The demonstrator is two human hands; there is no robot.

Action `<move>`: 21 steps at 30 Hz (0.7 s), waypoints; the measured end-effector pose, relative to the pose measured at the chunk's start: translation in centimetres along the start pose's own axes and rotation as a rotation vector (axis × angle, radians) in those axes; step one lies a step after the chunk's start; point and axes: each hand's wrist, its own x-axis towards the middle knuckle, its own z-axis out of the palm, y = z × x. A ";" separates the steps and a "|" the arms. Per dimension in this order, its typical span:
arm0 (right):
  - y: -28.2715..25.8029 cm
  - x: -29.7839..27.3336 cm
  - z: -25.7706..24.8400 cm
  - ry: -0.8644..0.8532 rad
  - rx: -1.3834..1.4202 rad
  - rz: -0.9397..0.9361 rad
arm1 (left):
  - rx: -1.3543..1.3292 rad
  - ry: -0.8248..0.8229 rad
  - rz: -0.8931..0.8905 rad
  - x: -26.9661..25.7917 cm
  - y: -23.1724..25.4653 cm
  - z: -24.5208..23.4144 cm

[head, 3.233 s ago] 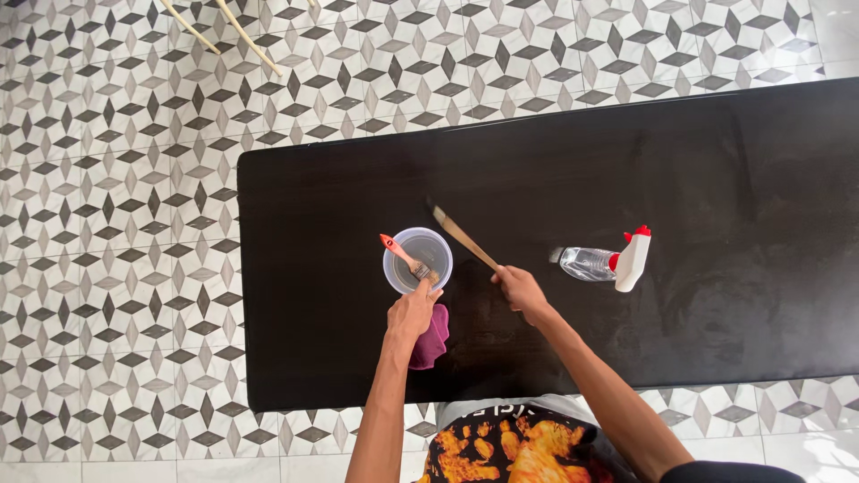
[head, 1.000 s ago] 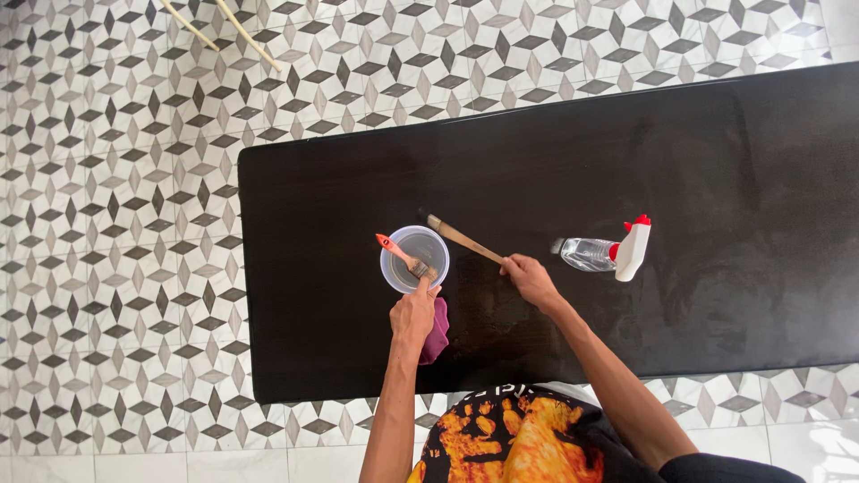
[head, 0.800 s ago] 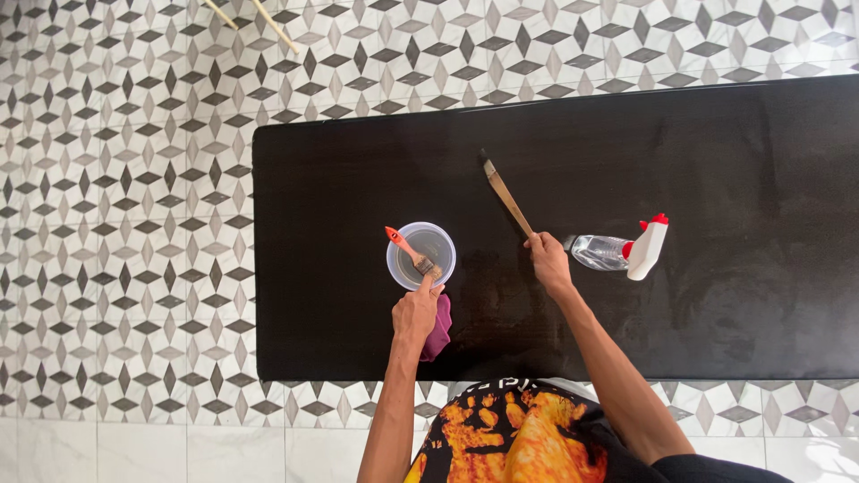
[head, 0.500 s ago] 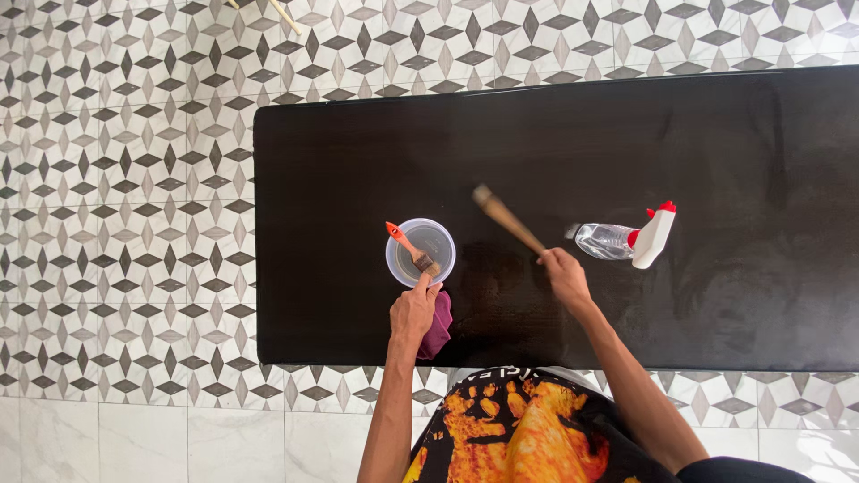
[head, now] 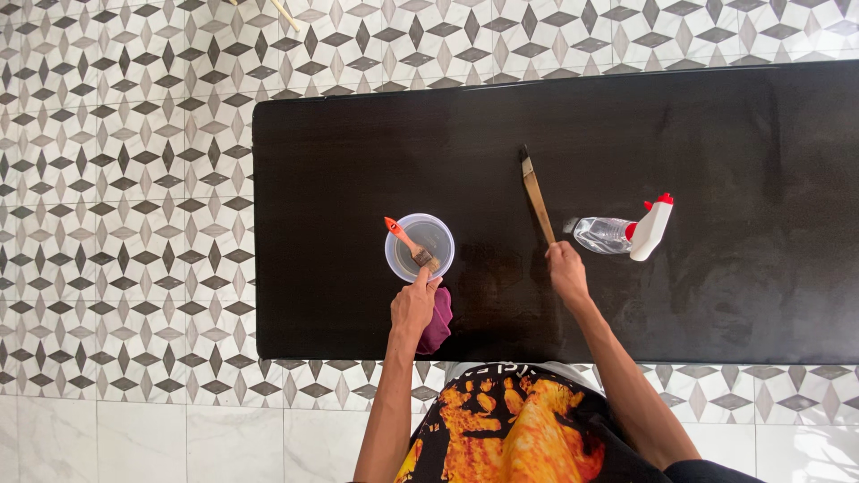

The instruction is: The person applies liquid from a spray bottle onto a dark tabletop using a brush, then wipes the surface with a purple cloth. The person moves the spray bottle and container aside and continues wiping the tabletop until the surface appears clean and shiny.

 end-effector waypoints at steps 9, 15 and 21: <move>-1.4 0.8 1.1 -0.151 -0.062 0.085 | -0.004 0.011 0.022 0.2 -0.5 0.4; -2.2 1.5 2.1 -0.176 -0.058 0.121 | -0.013 -0.015 -0.018 0.6 -0.5 0.4; -2.4 2.5 2.0 -0.212 -0.113 0.038 | -0.010 -0.032 -0.036 0.5 -0.7 0.4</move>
